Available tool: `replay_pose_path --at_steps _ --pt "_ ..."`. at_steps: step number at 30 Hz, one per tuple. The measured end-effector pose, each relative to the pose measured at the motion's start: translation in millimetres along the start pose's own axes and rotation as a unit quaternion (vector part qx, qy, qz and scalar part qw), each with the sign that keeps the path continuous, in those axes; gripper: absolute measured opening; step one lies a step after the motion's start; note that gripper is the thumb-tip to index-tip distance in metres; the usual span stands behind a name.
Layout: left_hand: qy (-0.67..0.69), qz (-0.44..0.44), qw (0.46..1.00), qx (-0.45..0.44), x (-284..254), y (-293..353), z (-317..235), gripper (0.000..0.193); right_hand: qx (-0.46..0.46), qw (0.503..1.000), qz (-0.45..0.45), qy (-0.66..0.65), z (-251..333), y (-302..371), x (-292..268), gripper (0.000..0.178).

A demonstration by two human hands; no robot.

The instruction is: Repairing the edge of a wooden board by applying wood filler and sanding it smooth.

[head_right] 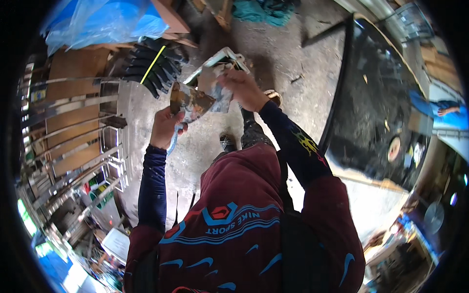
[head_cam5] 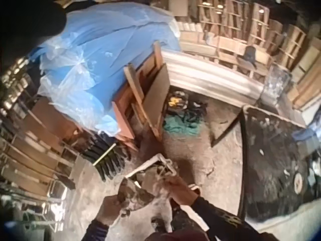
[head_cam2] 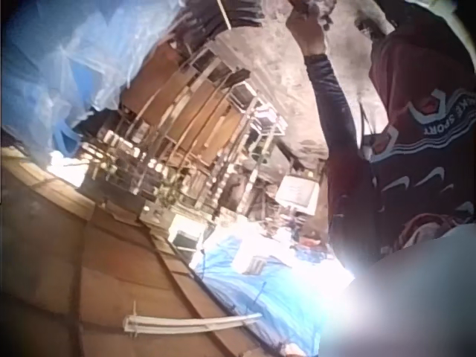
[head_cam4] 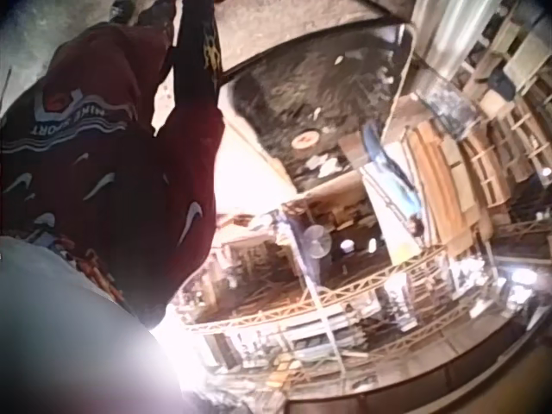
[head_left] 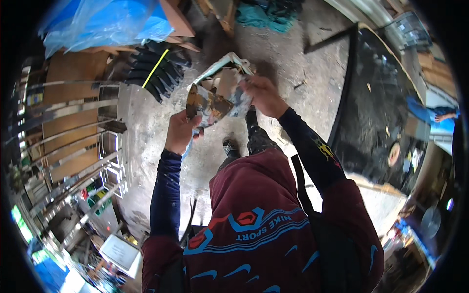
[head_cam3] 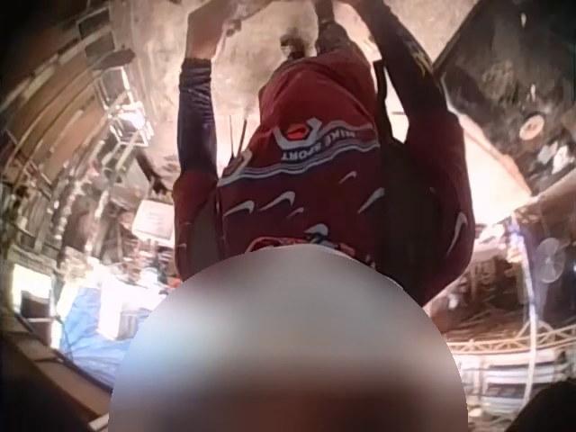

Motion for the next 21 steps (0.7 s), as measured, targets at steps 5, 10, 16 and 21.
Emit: replay_pose_path --at_steps 5,10,16,21 --pt "0.170 0.015 0.983 0.065 -22 -33 18 0.024 0.052 0.976 -0.113 0.177 -71 105 32 0.028" --pt "0.186 0.230 0.947 -0.122 81 -21 75 0.033 0.074 0.792 -0.532 -0.290 -103 197 9 0.030" --pt "0.166 0.324 0.915 -0.175 261 1 123 0.032 0.025 0.665 -0.686 -0.293 -127 294 -30 0.039" --pt "0.106 0.369 0.911 -0.151 353 -26 150 0.034 0.088 0.683 -0.703 -0.177 -166 310 -49 0.042"
Point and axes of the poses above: each hand's wrist, its own y-axis away from the middle knuckle, its own x-axis out of the palm, z = x × y, the point moved 2 cm from there along -y, towards the middle knuckle, and after that the axes turned 14 degrees about y, right-handed, at the moved point
